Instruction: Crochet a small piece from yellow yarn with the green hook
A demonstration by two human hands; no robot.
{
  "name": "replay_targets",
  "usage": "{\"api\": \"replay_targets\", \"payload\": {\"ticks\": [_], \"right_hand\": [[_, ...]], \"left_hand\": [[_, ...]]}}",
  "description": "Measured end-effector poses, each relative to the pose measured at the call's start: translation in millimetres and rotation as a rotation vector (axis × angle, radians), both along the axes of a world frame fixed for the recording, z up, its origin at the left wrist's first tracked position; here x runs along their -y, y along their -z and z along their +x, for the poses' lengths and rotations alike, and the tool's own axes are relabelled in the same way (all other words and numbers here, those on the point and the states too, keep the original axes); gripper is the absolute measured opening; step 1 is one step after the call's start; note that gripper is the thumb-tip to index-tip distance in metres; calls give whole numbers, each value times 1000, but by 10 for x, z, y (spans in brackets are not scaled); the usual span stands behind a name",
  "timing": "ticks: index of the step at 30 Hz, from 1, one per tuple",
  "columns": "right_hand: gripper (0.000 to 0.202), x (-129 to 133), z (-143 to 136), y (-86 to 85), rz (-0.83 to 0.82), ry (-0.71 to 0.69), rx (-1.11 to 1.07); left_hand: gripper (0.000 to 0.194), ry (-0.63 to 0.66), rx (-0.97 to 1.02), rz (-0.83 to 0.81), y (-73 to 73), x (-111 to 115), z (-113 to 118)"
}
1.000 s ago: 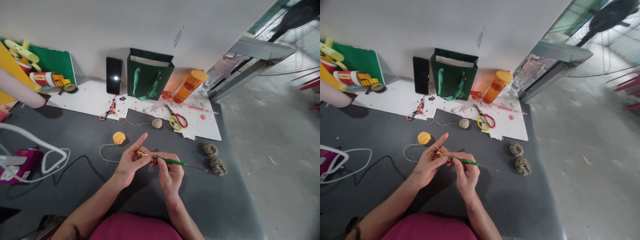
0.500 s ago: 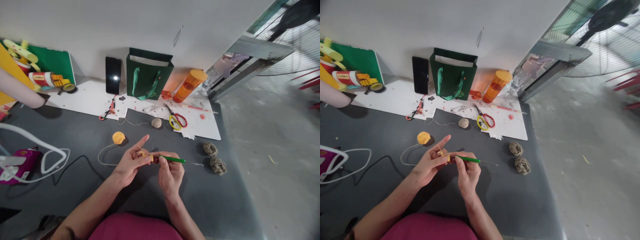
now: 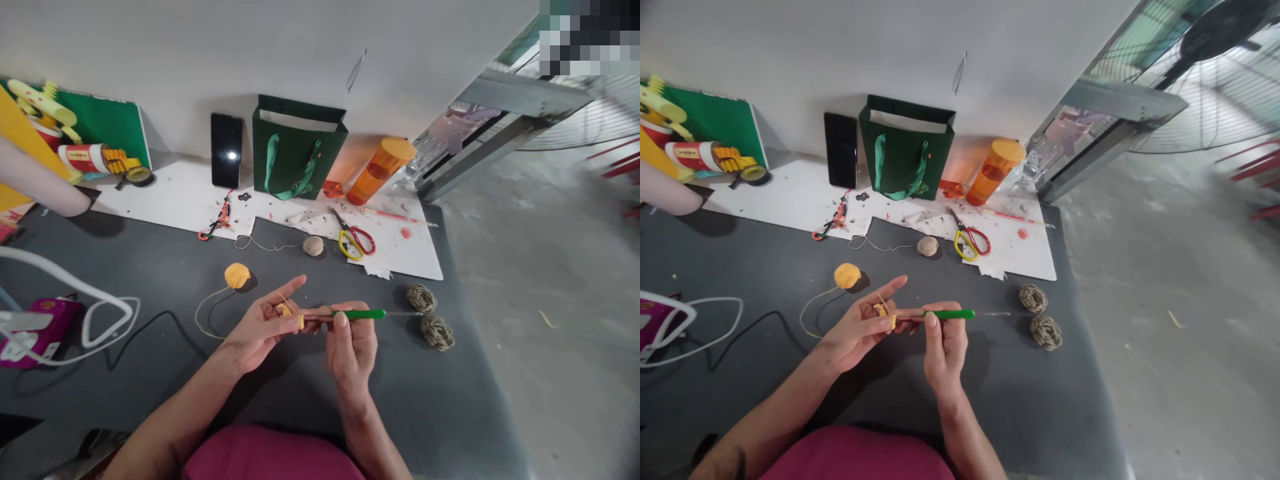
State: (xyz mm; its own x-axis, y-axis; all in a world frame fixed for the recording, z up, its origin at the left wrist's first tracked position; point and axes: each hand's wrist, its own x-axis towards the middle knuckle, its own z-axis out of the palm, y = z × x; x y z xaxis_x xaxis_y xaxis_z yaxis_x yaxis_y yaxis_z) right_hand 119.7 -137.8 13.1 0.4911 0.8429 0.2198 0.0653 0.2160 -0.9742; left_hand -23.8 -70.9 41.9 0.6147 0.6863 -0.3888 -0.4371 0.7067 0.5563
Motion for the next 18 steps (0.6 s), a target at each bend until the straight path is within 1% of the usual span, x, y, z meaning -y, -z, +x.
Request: {"api": "replay_targets", "payload": {"ticks": [4, 10, 14, 18], "right_hand": [[15, 16, 25, 41, -31, -28, -44], [13, 48, 46, 41, -34, -61, -51], [14, -13, 29, -25, 0, -111, -191], [16, -80, -48, -77, 31, -201, -339]], "left_hand": [[66, 46, 28, -16, 36, 1, -9], [61, 42, 26, -16, 29, -14, -14], [60, 90, 87, -29, 34, -9, -6], [58, 106, 121, -6, 17, 6, 8]]}}
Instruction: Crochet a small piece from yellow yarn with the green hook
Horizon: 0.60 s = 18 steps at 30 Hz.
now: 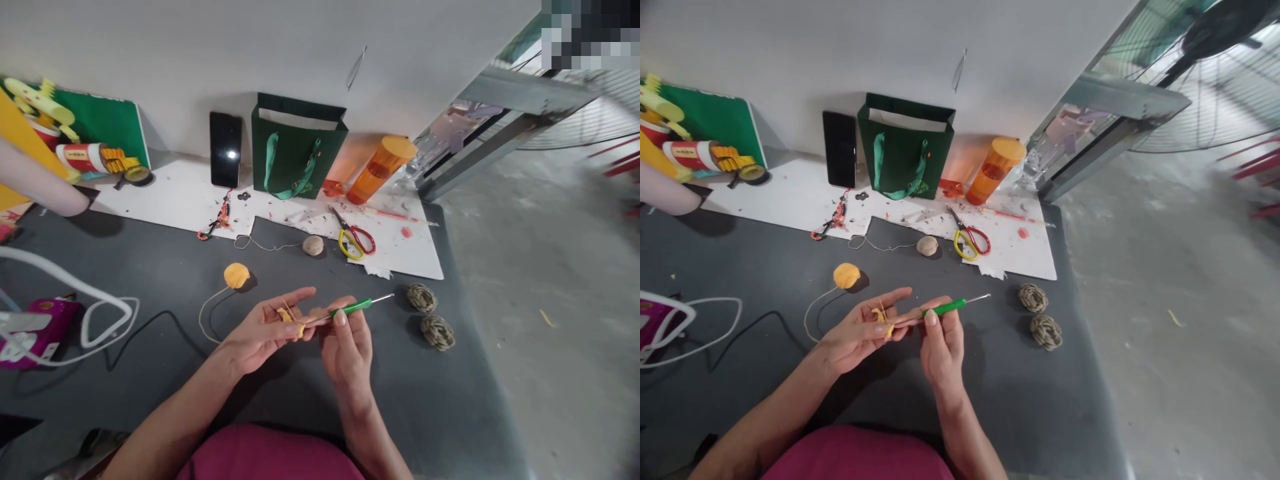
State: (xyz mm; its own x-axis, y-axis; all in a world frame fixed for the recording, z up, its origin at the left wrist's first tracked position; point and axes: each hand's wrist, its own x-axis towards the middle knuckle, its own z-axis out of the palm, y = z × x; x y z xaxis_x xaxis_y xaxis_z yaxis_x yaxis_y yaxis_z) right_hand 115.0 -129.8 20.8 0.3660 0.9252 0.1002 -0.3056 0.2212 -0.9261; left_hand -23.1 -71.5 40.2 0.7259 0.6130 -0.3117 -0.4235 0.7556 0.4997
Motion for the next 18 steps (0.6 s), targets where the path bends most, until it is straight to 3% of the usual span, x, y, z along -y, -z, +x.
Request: {"api": "replay_targets", "payload": {"ticks": [4, 8, 11, 14, 16, 18], "right_hand": [[22, -13, -111, 44, -8, 94, 15], [14, 2, -143, 76, 7, 168, 100], [9, 1, -99, 33, 100, 155, 313], [21, -12, -66, -13, 259, 199, 631], [29, -17, -73, -14, 293, 227, 700], [26, -12, -96, 6, 241, 238, 598]], "left_hand": [[56, -79, -74, 32, -32, 17, 14], [54, -157, -102, 107, -43, 37, 34], [55, -231, -154, 135, -34, 55, 55], [62, -324, -221, 103, -23, 61, 70], [66, -317, -224, 42, -22, 54, 70], [70, -261, -196, -17, -25, 42, 62]]}}
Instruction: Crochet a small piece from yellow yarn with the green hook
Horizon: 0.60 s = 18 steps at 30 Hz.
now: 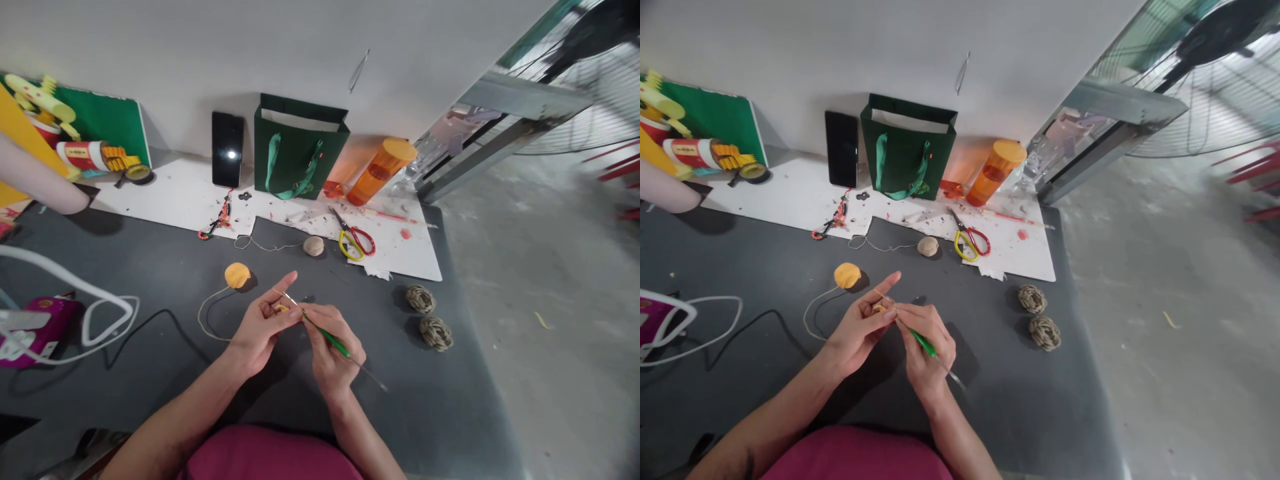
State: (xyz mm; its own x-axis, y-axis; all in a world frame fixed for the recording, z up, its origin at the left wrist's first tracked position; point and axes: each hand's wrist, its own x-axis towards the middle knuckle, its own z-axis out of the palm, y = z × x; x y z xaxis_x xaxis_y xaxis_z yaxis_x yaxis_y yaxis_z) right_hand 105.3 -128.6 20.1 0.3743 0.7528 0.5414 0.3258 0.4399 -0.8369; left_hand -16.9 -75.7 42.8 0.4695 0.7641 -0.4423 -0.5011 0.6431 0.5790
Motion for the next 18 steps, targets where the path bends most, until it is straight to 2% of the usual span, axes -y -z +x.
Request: {"api": "replay_targets", "payload": {"ticks": [4, 11, 15, 18], "right_hand": [[11, 33, -30, 39, -97, -1, -248], [10, 91, 53, 0, -176, 75, -158], [12, 107, 131, 40, -194, 146, -112], [15, 89, 166, 63, -227, 72, -179]], "left_hand": [[74, 73, 42, -22, -8, -19, -23], [68, 98, 58, 25, -18, -43, -54], [65, 136, 72, 18, 19, -53, -74], [64, 176, 114, 5, 54, -53, -81]]}}
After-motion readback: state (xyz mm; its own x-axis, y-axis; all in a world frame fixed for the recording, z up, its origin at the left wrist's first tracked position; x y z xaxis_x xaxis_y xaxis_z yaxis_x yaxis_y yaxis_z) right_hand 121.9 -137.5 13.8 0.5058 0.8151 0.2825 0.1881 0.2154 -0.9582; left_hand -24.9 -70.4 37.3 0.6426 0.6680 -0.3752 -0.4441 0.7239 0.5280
